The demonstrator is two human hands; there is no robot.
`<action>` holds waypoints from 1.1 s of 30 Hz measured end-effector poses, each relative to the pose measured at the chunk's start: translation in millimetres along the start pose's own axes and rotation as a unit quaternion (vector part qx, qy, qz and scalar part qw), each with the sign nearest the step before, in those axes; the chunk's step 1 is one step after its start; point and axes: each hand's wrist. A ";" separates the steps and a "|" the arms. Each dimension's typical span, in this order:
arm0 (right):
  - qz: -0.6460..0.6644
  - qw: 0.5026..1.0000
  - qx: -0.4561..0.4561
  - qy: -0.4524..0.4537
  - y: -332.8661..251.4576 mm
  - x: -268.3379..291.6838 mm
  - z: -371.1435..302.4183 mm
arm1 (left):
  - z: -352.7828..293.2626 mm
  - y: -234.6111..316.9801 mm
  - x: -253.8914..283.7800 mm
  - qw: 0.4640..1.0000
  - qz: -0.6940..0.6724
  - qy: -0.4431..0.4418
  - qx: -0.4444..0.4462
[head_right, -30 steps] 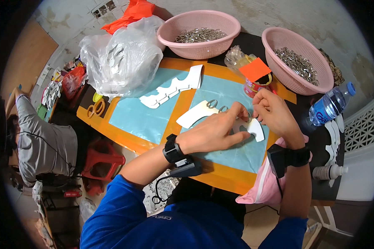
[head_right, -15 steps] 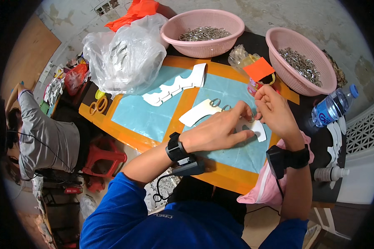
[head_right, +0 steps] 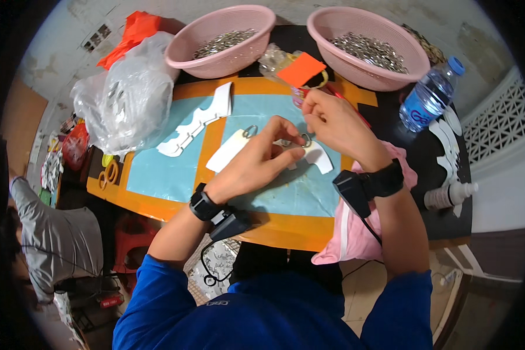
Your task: Applying glue with a brush to white shoe upper components and attaching metal buckles.
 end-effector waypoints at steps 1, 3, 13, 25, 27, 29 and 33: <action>-0.006 1.000 -0.002 -0.002 -1.7 1.1 -1.5 | 1.0 -1.3 -0.9 1.000 0.000 0.001 -0.002; -0.017 1.000 0.001 -0.011 -5.4 1.7 -2.1 | 1.5 -3.6 -0.8 1.000 0.004 0.008 -0.004; -0.032 0.999 -0.015 -0.004 -11.2 1.4 -5.8 | 2.9 -4.1 -1.5 0.996 -0.088 0.025 0.017; -0.067 0.998 -0.013 -0.005 -12.7 2.6 -6.9 | 4.8 2.9 6.8 0.980 -0.176 0.088 0.035; -0.067 0.998 -0.013 -0.003 -13.6 2.4 -6.9 | 5.3 -0.1 5.4 0.985 -0.150 0.084 0.017; -0.063 0.998 -0.020 -0.004 -14.5 2.6 -7.2 | 6.2 -2.9 1.1 0.987 -0.138 0.077 -0.013; -0.030 0.999 -0.031 -0.010 -12.9 2.9 -6.9 | 4.4 -0.3 -1.6 0.998 -0.043 0.054 0.013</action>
Point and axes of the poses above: each hand's wrist, its own z-axis towards the middle knuckle, its own x-axis out of the back of the hand, y = z × x, and after that the axes turned 7 degrees about -y, right-handed
